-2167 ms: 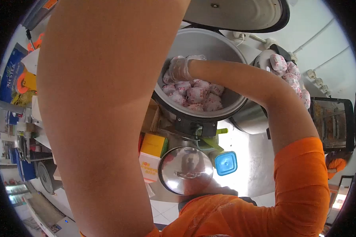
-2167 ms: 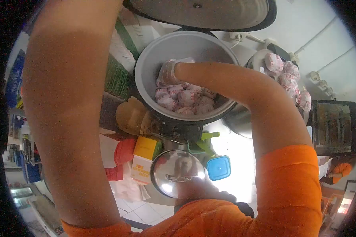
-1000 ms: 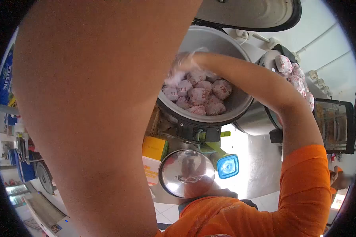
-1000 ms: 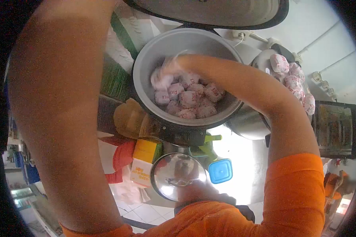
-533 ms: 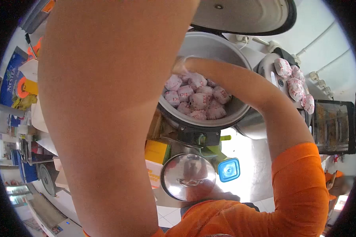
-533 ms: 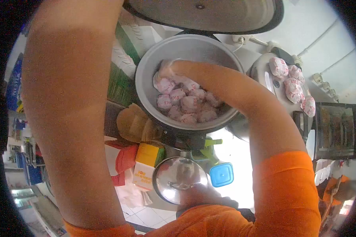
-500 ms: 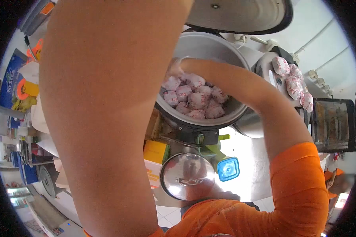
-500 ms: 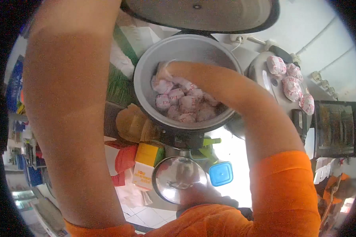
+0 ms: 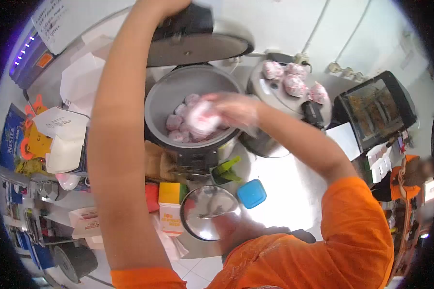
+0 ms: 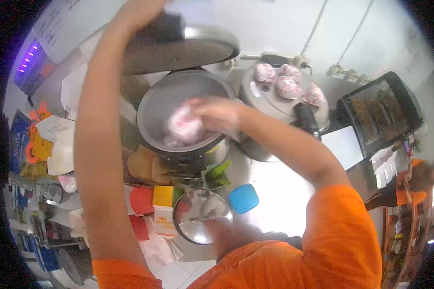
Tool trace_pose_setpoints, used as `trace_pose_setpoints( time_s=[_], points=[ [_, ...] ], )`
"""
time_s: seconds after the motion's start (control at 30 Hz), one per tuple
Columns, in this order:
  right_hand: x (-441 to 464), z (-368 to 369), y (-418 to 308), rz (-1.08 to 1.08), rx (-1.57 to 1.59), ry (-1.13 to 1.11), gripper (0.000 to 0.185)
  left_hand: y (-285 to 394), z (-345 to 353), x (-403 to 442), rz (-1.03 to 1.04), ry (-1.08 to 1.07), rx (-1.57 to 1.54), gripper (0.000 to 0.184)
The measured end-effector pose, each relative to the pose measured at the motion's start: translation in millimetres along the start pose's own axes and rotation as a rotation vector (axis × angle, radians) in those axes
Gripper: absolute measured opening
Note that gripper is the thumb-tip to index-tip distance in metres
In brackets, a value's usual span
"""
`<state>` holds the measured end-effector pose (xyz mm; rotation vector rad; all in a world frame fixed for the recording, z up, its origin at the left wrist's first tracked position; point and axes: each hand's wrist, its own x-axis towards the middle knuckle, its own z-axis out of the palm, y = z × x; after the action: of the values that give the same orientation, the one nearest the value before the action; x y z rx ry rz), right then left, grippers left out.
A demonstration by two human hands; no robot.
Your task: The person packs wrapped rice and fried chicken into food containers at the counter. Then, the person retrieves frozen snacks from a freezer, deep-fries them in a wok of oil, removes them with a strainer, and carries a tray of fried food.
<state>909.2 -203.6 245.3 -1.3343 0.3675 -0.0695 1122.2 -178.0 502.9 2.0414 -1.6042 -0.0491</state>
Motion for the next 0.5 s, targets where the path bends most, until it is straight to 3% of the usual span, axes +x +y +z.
trace_pose_setpoints(
  time_s=[0.03, 0.07, 0.1, 0.13, 0.17, 0.23, 0.3, 0.37, 0.47, 0.5],
  points=[
    [-49.3, 4.8, 10.2, -0.089, 0.279, -0.055, 0.057, -12.2, 18.2, 3.8, 0.018, 0.056, 0.020, 0.078],
    [-95.0, 10.5, 21.3, -0.141, 0.445, -0.154, 0.060, -8.1, 36.5, -25.0, 0.033, 0.197, -0.004, 0.072],
    [-138.1, 25.3, 37.8, -0.169, 0.602, -0.139, 0.063, -1.7, 52.3, -75.4, 0.046, 0.333, -0.031, 0.067],
    [-181.1, 40.0, 54.2, -0.201, 0.758, -0.128, 0.065, 8.6, 61.7, -116.1, 0.033, 0.341, -0.148, 0.068],
    [-221.3, 63.1, 72.2, -0.211, 0.906, 0.001, 0.068, 5.3, 79.6, -136.6, 0.038, 0.378, -0.224, 0.057],
    [-285.6, 103.1, 109.9, -0.202, 1.040, 0.140, 0.073, 2.5, 111.0, -184.1, 0.077, 0.471, -0.154, 0.056],
    [-339.4, 125.2, 166.6, -0.211, 1.091, 0.208, 0.079, -12.1, 146.3, -217.1, 0.060, 0.494, -0.293, 0.062],
    [-382.2, 147.6, 176.9, -0.278, 1.102, 0.251, 0.081, -11.6, 174.5, -245.0, -0.005, 0.519, -0.275, 0.065],
    [-445.0, 153.2, 198.6, -0.408, 1.119, 0.280, 0.083, 5.1, 202.1, -269.3, -0.309, 0.468, -0.242, 0.063],
    [-466.9, 150.6, 207.4, -0.456, 1.122, 0.281, 0.084, 18.9, 209.2, -269.7, -0.202, 0.588, -0.046, 0.062]
  ],
)
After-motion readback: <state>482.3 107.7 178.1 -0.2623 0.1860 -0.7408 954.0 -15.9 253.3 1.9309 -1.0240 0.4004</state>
